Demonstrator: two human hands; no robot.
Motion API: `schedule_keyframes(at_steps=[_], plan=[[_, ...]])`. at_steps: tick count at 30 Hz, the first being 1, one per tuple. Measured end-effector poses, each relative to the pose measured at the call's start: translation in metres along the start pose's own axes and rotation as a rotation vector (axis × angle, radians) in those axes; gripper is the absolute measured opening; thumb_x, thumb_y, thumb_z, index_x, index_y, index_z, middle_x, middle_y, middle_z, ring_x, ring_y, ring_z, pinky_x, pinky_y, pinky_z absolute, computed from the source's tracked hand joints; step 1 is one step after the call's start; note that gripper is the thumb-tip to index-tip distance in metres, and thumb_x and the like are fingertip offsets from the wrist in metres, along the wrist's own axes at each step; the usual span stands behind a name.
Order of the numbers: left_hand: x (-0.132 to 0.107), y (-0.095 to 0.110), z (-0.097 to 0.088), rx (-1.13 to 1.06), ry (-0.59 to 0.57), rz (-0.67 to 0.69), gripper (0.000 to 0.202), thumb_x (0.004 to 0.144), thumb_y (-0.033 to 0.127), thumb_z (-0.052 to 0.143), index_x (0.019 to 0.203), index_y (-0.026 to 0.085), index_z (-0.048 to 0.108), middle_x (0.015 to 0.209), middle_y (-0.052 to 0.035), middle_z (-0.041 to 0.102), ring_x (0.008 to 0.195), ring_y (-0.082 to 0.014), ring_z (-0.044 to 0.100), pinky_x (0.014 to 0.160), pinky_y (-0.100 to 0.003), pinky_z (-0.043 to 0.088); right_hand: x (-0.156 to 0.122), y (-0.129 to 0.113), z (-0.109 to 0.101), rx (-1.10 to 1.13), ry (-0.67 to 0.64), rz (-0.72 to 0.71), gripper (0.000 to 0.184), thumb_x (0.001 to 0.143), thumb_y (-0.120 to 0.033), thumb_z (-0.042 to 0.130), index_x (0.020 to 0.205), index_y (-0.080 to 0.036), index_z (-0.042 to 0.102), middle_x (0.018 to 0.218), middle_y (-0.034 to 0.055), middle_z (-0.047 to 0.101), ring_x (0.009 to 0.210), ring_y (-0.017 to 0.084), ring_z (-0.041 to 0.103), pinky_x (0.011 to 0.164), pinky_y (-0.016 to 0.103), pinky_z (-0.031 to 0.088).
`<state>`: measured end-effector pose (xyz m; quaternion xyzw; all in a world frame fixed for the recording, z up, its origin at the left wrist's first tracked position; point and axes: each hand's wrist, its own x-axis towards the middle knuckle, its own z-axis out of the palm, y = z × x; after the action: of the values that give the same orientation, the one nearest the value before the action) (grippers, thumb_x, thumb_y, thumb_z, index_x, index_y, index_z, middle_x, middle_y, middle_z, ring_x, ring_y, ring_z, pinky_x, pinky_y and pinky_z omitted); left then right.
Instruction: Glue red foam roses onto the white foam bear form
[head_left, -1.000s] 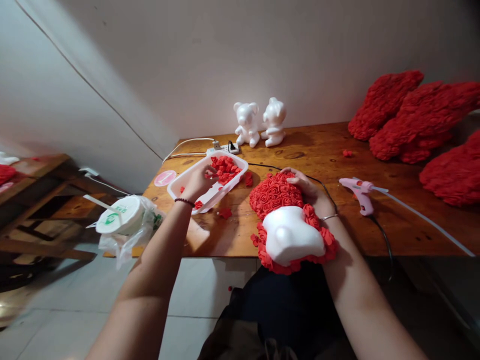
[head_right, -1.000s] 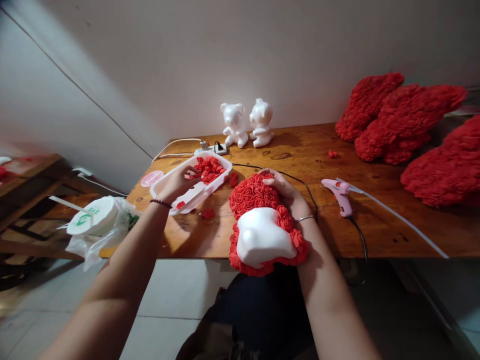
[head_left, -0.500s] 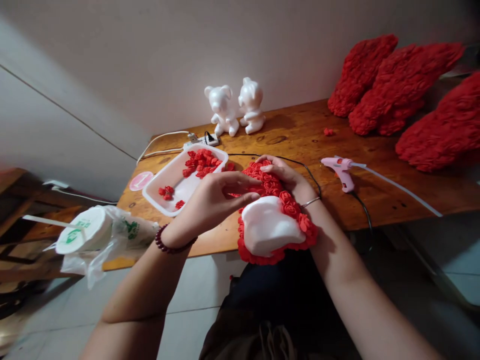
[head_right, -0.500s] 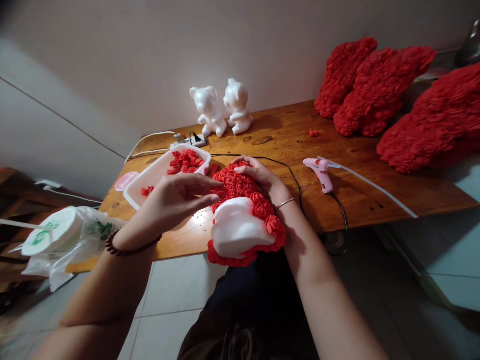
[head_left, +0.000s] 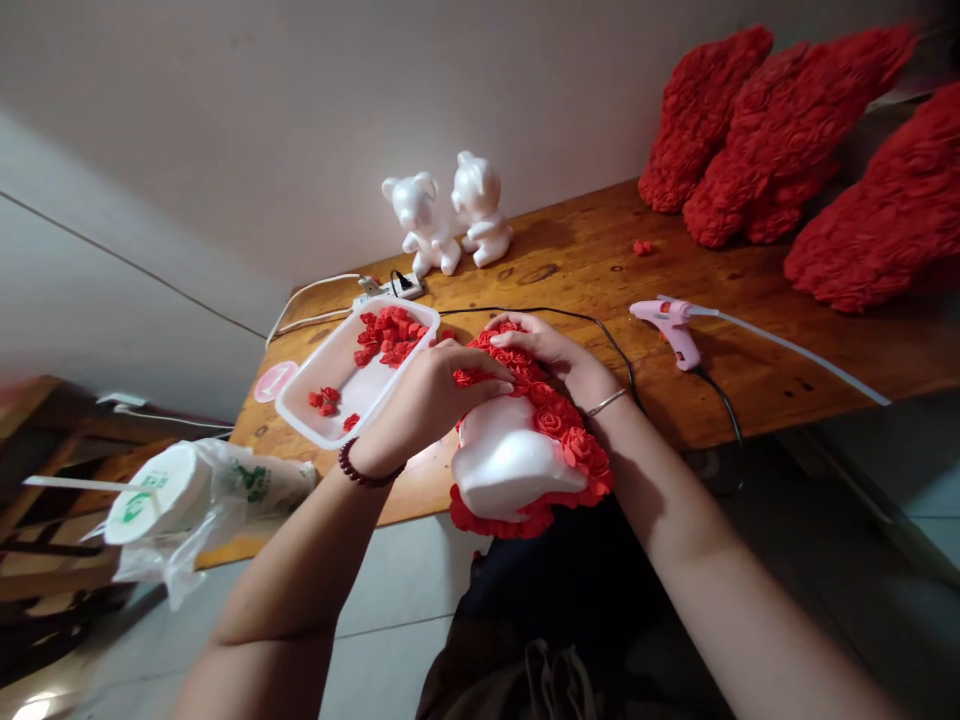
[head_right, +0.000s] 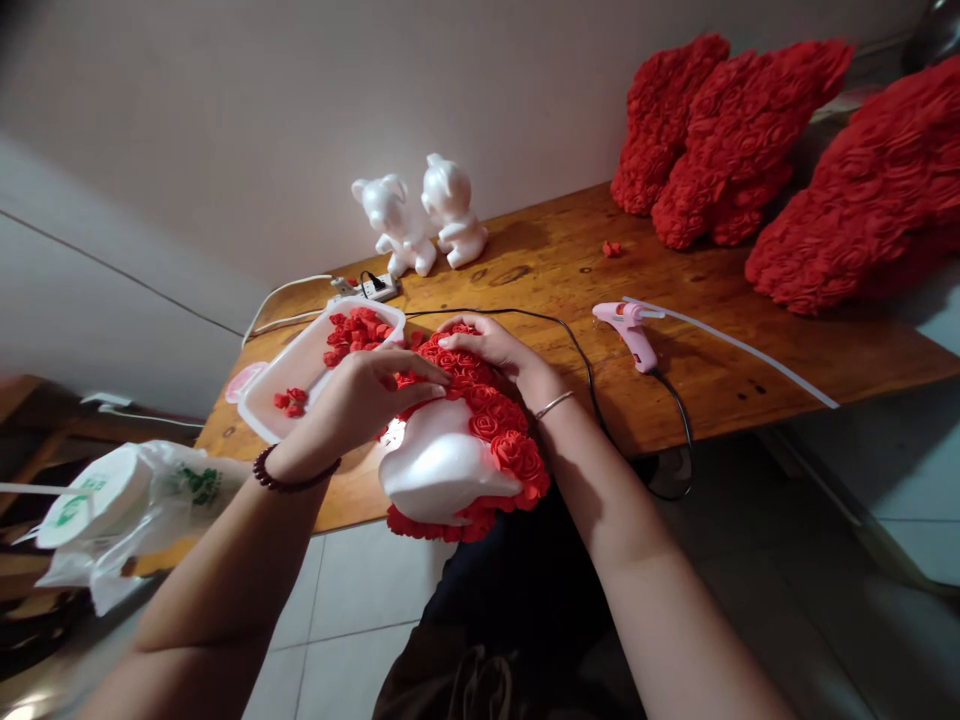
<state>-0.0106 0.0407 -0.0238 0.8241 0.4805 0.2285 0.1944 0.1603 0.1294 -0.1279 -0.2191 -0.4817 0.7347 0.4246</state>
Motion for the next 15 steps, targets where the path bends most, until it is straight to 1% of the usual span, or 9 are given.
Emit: schedule_keyframes(at_steps=[2,8,12,15], plan=[[-0.0004,-0.0017,0.0009,-0.005,0.009,-0.006,0.007,0.089,0.027,0.073,0.089,0.028,0.08,0.091,0.0041,0.079,0.08,-0.0126,0.068,0.075,-0.026,0.05,0.0011,0.002,-0.0015,0.004,-0.013,-0.003,0.037,0.07,-0.033,0.082,0.1,-0.02,0.064,0.1,0.0027,0.07,0.087,0.016,0.065,0.08,0.029,0.057],[-0.0045,-0.0049,0.0014,-0.012,-0.03,-0.027,0.012,0.088,0.02,0.072,0.09,0.029,0.08,0.082,0.0058,0.078,0.073,-0.0108,0.065,0.078,-0.025,0.05,0.003,0.0046,-0.0044,-0.039,-0.006,-0.014,0.038,0.071,-0.035,0.082,0.103,-0.021,0.064,0.101,0.0037,0.07,0.088,0.017,0.065,0.082,0.031,0.058],[-0.005,-0.0049,0.0052,-0.009,-0.003,-0.039,0.011,0.089,0.021,0.07,0.09,0.027,0.08,0.088,0.0039,0.079,0.078,-0.0129,0.065,0.077,-0.026,0.049,0.0028,0.0025,-0.0021,-0.056,0.004,-0.017,0.035,0.073,-0.033,0.081,0.101,-0.019,0.066,0.101,0.004,0.07,0.087,0.017,0.067,0.082,0.031,0.058],[-0.0038,-0.004,0.0076,0.009,-0.009,-0.021,0.011,0.09,0.023,0.069,0.089,0.026,0.079,0.091,0.0028,0.079,0.081,-0.0148,0.065,0.076,-0.028,0.049,0.0012,0.0016,-0.0003,-0.063,0.002,-0.023,0.032,0.074,-0.033,0.08,0.1,-0.019,0.066,0.1,0.0038,0.071,0.088,0.017,0.067,0.081,0.03,0.057]])
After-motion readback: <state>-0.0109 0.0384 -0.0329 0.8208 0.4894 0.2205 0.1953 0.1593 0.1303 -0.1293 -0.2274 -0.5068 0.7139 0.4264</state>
